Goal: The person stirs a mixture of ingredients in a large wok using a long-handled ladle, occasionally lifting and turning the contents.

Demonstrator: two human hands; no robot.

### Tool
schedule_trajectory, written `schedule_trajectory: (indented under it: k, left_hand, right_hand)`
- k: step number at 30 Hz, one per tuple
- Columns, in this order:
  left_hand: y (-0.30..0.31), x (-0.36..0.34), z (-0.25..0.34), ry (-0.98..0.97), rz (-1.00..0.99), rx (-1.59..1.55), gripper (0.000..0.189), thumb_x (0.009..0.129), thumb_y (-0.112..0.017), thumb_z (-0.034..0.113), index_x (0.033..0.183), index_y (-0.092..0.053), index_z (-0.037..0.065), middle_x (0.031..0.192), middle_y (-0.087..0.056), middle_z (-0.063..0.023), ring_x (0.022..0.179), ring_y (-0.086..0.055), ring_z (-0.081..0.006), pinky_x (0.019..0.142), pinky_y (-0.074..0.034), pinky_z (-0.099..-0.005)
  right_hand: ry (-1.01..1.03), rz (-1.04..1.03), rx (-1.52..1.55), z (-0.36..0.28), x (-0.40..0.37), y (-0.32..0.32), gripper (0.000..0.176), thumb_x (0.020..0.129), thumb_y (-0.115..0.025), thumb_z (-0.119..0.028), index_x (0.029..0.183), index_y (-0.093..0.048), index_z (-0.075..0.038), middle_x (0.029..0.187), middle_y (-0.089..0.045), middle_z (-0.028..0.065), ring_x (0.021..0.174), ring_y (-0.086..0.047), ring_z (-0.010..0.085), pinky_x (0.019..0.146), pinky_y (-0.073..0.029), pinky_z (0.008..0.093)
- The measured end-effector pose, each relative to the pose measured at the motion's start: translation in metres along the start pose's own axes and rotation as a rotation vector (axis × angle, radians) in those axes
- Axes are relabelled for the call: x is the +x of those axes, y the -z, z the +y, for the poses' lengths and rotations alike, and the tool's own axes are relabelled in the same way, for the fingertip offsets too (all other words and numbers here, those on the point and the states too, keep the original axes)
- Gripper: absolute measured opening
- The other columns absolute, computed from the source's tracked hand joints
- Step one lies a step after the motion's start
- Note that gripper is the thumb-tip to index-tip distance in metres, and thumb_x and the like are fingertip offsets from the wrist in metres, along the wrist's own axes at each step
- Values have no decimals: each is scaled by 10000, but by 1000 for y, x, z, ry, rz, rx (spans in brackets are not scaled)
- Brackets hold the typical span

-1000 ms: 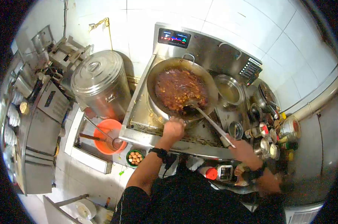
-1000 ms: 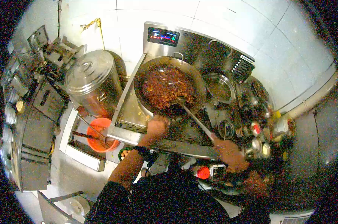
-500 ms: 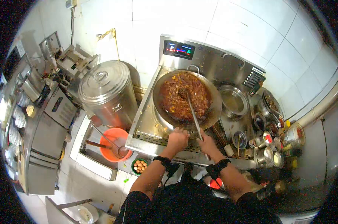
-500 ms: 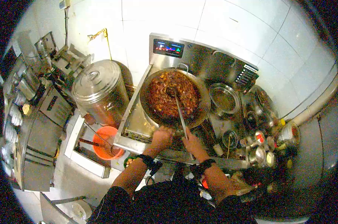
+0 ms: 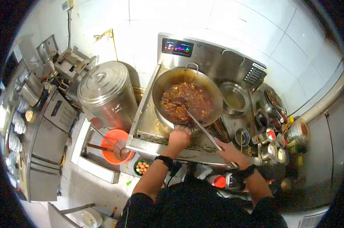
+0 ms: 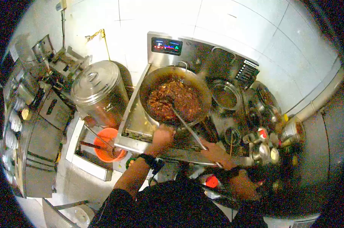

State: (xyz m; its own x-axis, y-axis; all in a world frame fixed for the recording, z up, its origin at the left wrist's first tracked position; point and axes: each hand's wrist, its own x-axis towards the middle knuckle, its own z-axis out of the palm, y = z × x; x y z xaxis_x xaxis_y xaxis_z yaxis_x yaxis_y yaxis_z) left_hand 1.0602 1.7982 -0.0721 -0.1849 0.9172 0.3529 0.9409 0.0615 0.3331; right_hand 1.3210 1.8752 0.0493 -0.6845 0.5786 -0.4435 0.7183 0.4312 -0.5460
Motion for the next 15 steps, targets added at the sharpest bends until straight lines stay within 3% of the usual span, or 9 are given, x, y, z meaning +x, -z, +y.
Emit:
schedule_trajectory:
  k: [2,3,6,9,15]
  left_hand:
    - [0,-1,0,5,-21,-4,234,914,-565,270,857,-620,50,868,-665,-139,876,-625,-332,744,-533,-445]
    - [0,0,0,16,-26,-8,238,914,-565,275,861,-623,50,872,-666,-141,882,-623,-331,746,-532,-447]
    - [-1,2,2,40,-21,-8,239,914,-568,278,859,-621,51,868,-664,-142,877,-621,-328,740,-532,-446]
    - [-10,2,-4,24,-31,-1,224,909,-577,266,844,-612,55,854,-659,-139,866,-621,-326,727,-533,-442]
    - [-8,2,-9,-45,4,-6,171,874,-601,224,811,-590,65,814,-628,-125,847,-603,-318,700,-533,-427]
  right_hand:
    - [121,103,-219,30,-10,6,737,882,-616,-239,1541,-288,-200,944,-667,258,790,-665,400,713,-518,471]
    - [217,142,-314,39,-16,11,722,886,-594,-207,1539,-285,-182,939,-656,270,797,-665,417,699,-531,500]
    - [-16,124,-520,19,-36,27,727,900,-545,-151,1551,-236,-244,898,-682,215,758,-671,423,684,-525,500]
    - [-125,142,-700,16,-29,21,768,889,-526,-119,1565,-186,-246,877,-682,225,741,-673,420,675,-526,521]
    - [-181,193,-653,32,31,-9,747,911,-492,-115,1571,-161,-230,862,-675,247,752,-674,412,665,-528,517]
